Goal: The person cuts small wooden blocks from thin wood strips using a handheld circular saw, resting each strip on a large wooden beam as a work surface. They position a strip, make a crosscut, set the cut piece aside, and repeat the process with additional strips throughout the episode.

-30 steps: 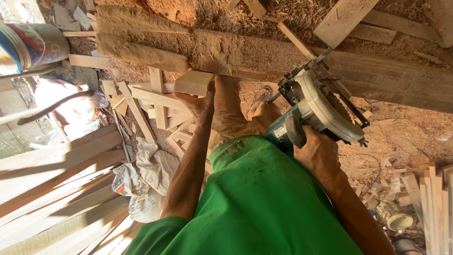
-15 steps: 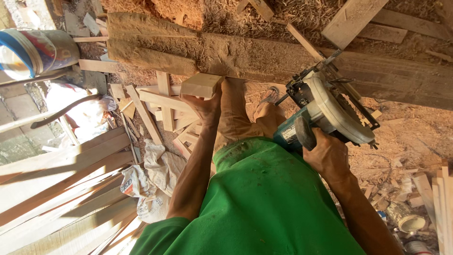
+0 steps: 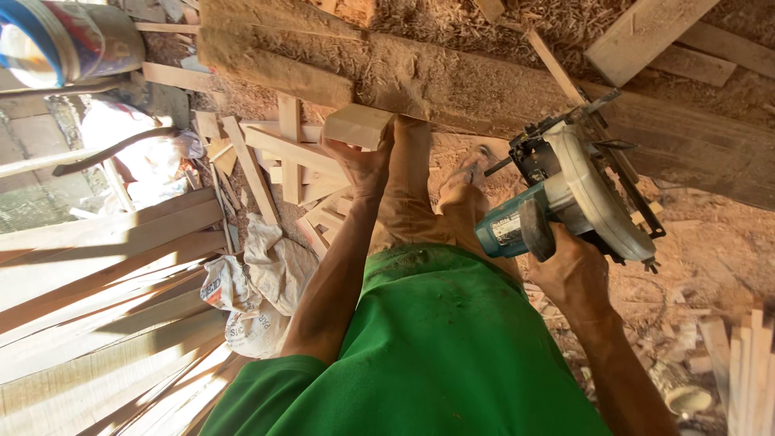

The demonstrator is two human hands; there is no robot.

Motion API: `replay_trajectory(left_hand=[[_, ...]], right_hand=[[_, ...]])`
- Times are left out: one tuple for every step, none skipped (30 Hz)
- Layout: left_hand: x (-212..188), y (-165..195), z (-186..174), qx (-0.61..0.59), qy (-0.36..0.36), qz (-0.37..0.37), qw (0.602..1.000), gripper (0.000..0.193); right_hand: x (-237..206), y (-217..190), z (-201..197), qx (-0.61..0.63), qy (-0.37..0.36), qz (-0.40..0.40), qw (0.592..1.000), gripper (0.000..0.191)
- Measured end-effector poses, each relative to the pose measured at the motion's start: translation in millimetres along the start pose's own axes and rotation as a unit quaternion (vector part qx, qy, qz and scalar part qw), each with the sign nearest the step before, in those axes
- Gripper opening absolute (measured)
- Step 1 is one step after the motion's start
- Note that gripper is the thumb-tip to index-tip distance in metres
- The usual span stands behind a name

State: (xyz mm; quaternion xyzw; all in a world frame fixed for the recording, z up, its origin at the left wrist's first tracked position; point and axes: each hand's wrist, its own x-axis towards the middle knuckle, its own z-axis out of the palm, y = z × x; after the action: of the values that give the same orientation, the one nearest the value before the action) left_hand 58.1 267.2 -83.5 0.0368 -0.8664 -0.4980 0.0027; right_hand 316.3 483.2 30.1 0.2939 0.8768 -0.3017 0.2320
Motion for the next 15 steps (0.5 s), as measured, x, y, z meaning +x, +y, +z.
replay_trajectory(left_hand=[[-1,1,-1,0.004,0.001,0.011,1.000,0.096],[-1,2,-2,0.008,0.001,0.021,1.000,0.095],[-2,2,-3,0.009,0.001,0.032,0.999,0.094],[-2,3,-4,-0.017,-0.012,0.018,1.000,0.092],[-2,3,-7,-0.041,-0.025,0.002,0.999,0.090],[-3,3,-9,-0.067,-0.037,-0.014,0.997,0.089],[-3,3,-12,-0.048,-0.047,0.002,0.998,0.092],[-3,1,-17,-0.025,-0.056,0.017,0.998,0.095],[-7,-1,-23,0.000,-0.067,0.024,0.997,0.098],[-12,-3,-30,0.003,-0.075,0.006,0.997,0.095],[-16,-5,-38,0.007,-0.082,-0.010,0.997,0.092],[-22,-6,-49,0.013,-0.093,-0.027,0.995,0.089],[-29,-5,-58,0.010,-0.095,-0.048,0.994,0.079],[-34,-3,-67,0.006,-0.095,-0.063,0.993,0.071],[-35,0,-76,0.001,-0.097,-0.076,0.992,0.066]], right_hand=[[-2,-1,-1,0.014,0.014,-0.016,1.000,0.036],[-3,-2,-4,0.024,0.035,-0.024,0.999,0.039],[-6,-4,-7,0.032,0.060,-0.032,0.997,0.041],[-8,-6,-13,0.038,0.087,-0.041,0.995,0.043],[-11,-11,-19,0.055,0.108,-0.048,0.992,0.042],[-16,-16,-27,0.070,0.129,-0.055,0.988,0.040],[-18,-23,-36,0.086,0.152,-0.066,0.983,0.038],[-20,-30,-45,0.106,0.137,-0.056,0.983,0.036],[-26,-38,-54,0.124,0.115,-0.042,0.985,0.035],[-28,-45,-64,0.141,0.091,-0.031,0.985,0.033],[-28,-53,-71,0.143,0.099,-0.078,0.982,0.034],[-32,-62,-77,0.146,0.106,-0.121,0.976,0.036],[-33,-71,-80,0.149,0.114,-0.162,0.969,0.038],[-29,-79,-81,0.165,0.094,-0.196,0.962,0.042],[-26,-87,-81,0.181,0.077,-0.229,0.953,0.045]])
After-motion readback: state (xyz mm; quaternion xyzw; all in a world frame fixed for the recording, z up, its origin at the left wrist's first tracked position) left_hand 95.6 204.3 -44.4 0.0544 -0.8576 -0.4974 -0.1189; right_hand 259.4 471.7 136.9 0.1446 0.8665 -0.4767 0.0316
